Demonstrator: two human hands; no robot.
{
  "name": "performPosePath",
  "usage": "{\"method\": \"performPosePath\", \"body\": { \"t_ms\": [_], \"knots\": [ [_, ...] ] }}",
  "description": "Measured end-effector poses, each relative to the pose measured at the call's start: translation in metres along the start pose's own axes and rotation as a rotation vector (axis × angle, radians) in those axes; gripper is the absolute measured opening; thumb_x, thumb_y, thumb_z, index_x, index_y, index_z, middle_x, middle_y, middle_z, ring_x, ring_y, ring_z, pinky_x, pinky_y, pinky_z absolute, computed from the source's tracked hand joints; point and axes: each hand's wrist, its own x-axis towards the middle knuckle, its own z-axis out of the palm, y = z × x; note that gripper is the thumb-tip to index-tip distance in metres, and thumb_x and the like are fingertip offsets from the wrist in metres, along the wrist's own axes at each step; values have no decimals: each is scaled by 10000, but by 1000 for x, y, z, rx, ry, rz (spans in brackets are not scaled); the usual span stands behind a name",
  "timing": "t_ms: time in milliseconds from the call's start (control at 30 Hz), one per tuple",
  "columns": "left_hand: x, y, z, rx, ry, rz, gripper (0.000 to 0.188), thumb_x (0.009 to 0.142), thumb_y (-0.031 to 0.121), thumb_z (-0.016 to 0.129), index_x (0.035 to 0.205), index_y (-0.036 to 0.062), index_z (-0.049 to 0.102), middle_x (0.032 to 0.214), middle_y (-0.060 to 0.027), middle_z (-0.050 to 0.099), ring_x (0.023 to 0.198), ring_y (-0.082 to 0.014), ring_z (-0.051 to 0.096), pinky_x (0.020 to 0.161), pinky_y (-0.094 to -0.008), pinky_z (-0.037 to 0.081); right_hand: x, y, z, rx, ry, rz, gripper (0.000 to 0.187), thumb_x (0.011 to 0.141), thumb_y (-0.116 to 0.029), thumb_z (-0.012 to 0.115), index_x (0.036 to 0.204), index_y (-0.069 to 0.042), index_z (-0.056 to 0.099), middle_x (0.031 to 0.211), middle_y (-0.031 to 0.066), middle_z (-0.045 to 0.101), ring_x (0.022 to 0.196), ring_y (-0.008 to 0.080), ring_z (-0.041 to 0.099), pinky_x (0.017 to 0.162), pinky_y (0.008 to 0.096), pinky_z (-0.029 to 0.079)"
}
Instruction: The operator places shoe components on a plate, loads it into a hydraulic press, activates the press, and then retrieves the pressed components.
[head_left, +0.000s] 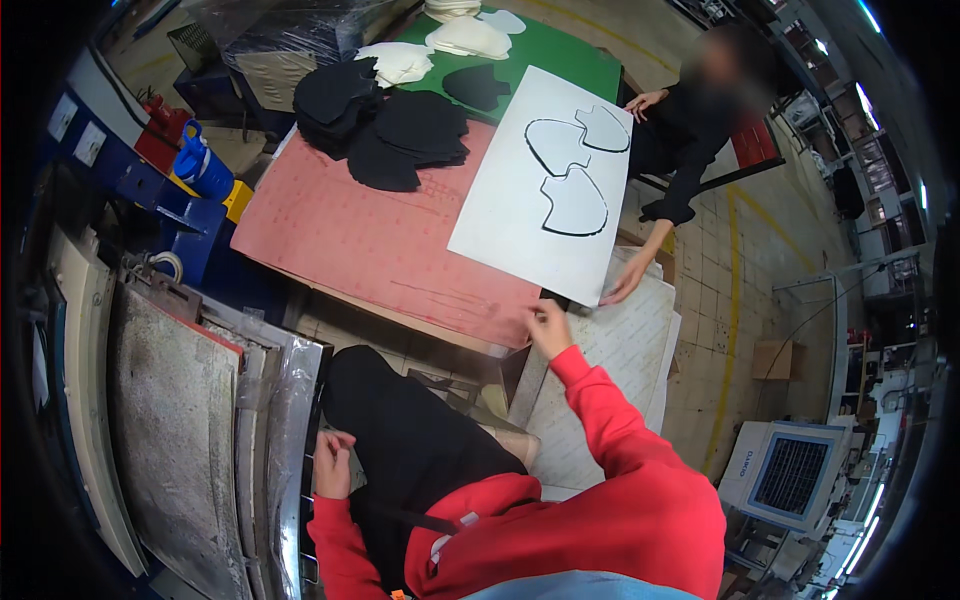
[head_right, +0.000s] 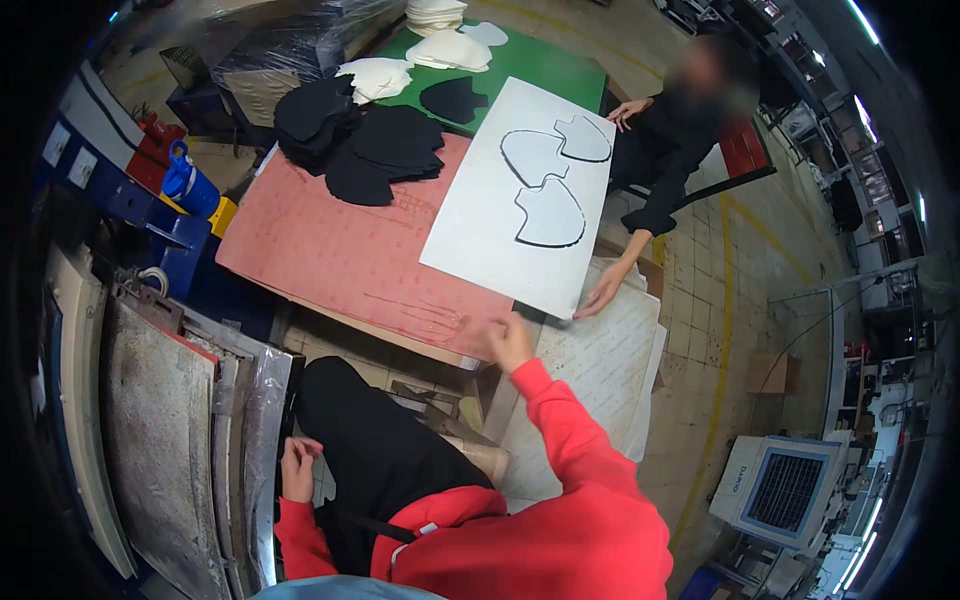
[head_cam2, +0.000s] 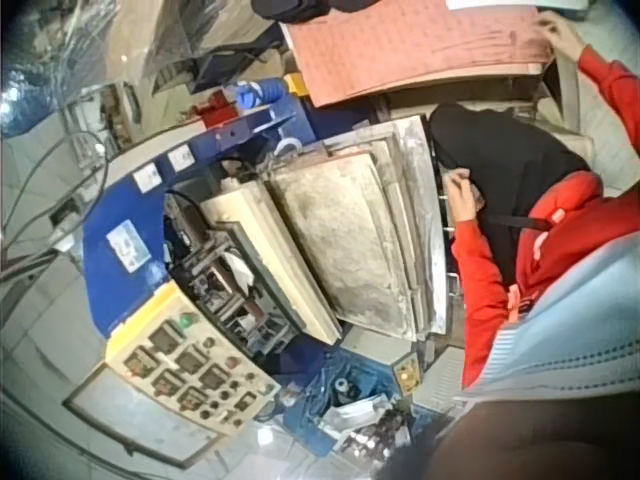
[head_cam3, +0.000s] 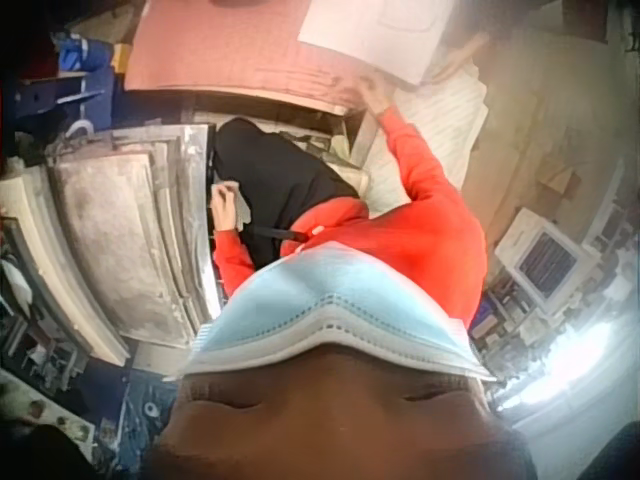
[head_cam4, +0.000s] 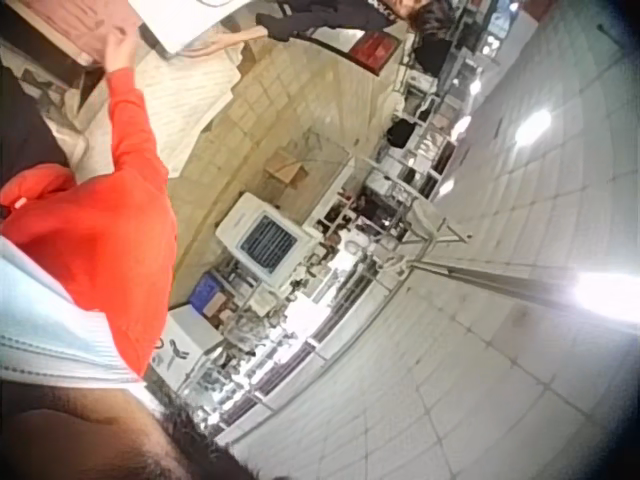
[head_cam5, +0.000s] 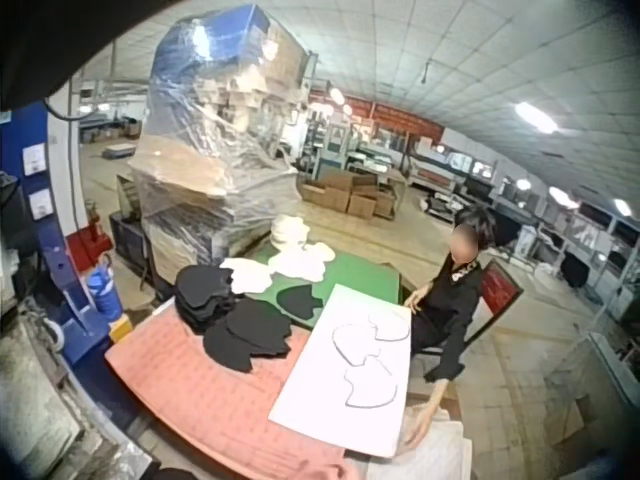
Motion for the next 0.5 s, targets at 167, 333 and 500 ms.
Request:
{"method": "performPosePath", "body": {
  "t_ms": [167, 333, 500],
  "knots": [
    [66, 59, 23, 88, -109, 110, 121, 828, -43, 504, 860, 17, 403, 875, -135, 597, 786, -223, 588, 734, -305, 470, 39, 123, -42, -107, 283, 164, 362, 770, -243, 701, 1037, -20, 601, 912, 161, 604, 866, 288, 595, 800, 371, 474],
    [111, 75, 51, 136, -178, 76, 147, 872, 51, 570, 975, 11, 474, 867, -117, 609, 789, -227, 619, 736, -319, 495, 71, 199, -54, -340, 492, 493, 566, 738, -286, 713, 1187, -4, 514, 1005, 204, 602, 946, 337, 590, 870, 403, 459],
    [136, 68, 64, 182, -206, 91, 224, 864, 65, 590, 1069, 12, 517, 860, -101, 616, 790, -203, 611, 720, -306, 494, 92, 217, -38, -55, 410, 745, 692, 723, -302, 728, 1277, 4, 448, 1055, 227, 624, 974, 341, 609, 876, 393, 474]
  ]
}}
